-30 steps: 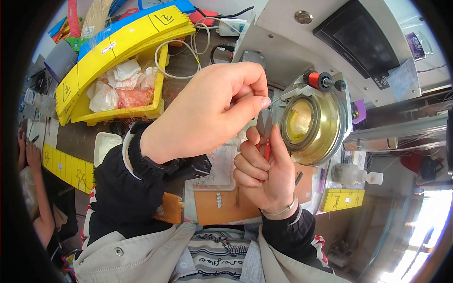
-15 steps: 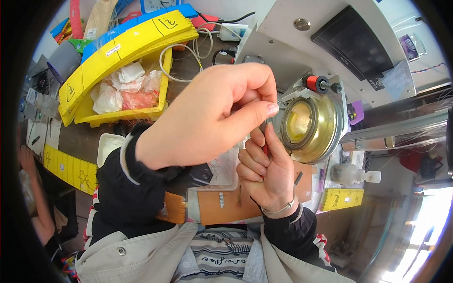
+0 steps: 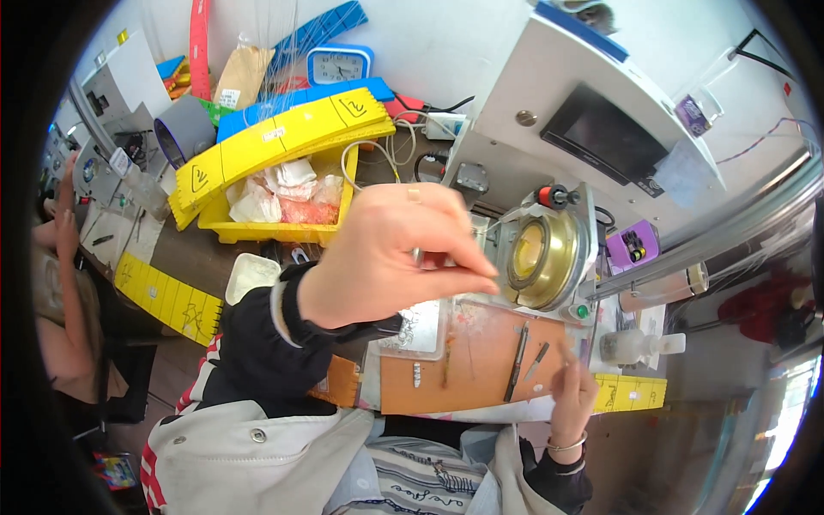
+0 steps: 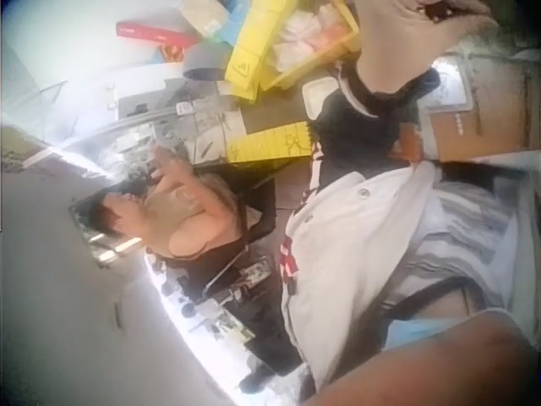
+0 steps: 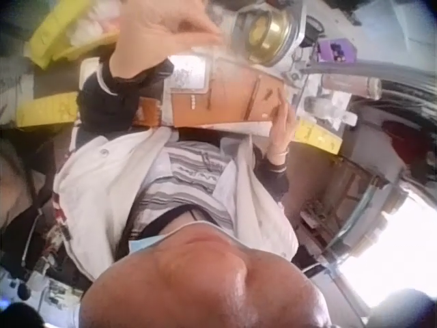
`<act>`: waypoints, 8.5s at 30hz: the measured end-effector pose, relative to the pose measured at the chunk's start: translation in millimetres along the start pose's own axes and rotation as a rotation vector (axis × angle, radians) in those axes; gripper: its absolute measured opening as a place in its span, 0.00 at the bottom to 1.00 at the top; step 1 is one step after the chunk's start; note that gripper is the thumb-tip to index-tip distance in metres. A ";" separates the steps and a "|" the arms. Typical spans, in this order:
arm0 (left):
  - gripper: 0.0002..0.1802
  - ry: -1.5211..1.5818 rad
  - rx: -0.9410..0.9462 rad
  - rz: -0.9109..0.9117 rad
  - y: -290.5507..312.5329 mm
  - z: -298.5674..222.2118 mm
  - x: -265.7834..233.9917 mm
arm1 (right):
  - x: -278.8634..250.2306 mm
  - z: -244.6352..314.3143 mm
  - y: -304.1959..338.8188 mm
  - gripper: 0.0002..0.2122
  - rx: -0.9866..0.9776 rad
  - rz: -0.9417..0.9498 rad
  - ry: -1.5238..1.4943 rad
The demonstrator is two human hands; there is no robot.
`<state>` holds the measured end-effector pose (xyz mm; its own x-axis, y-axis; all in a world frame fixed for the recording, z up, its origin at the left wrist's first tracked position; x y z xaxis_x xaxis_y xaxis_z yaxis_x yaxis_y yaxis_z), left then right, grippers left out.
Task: Assemble small mechanical or electronic components using adhesive and manual tools at a workbench station.
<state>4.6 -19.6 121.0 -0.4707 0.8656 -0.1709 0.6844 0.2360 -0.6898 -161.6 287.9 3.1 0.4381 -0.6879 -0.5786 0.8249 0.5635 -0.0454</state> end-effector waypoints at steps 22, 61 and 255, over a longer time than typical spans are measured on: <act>0.11 0.212 -0.977 -0.121 102.6 45.7 17.6 | 129.3 109.2 -45.3 0.18 0.148 0.556 -0.835; 0.05 -0.675 0.034 -0.079 9.0 43.2 38.6 | 154.5 121.0 -72.0 0.06 0.066 0.188 -0.902; 0.14 -0.170 -0.002 0.115 63.2 55.8 50.4 | 35.9 68.9 -7.2 0.08 -0.546 0.300 -0.304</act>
<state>-7.0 14.3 29.5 -0.4762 0.8000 -0.3651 0.7401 0.1404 -0.6576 -127.2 227.6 38.8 0.7656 -0.5189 -0.3803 0.3893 0.8443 -0.3683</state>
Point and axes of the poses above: each hand's wrist, its own y-axis away from the middle knuckle, its own x-axis out of the palm, z = x × y, the point moved 3 cm from there along -y, towards the middle knuckle, and after that the axes turned 14 degrees about y, right-handed, at the moved point
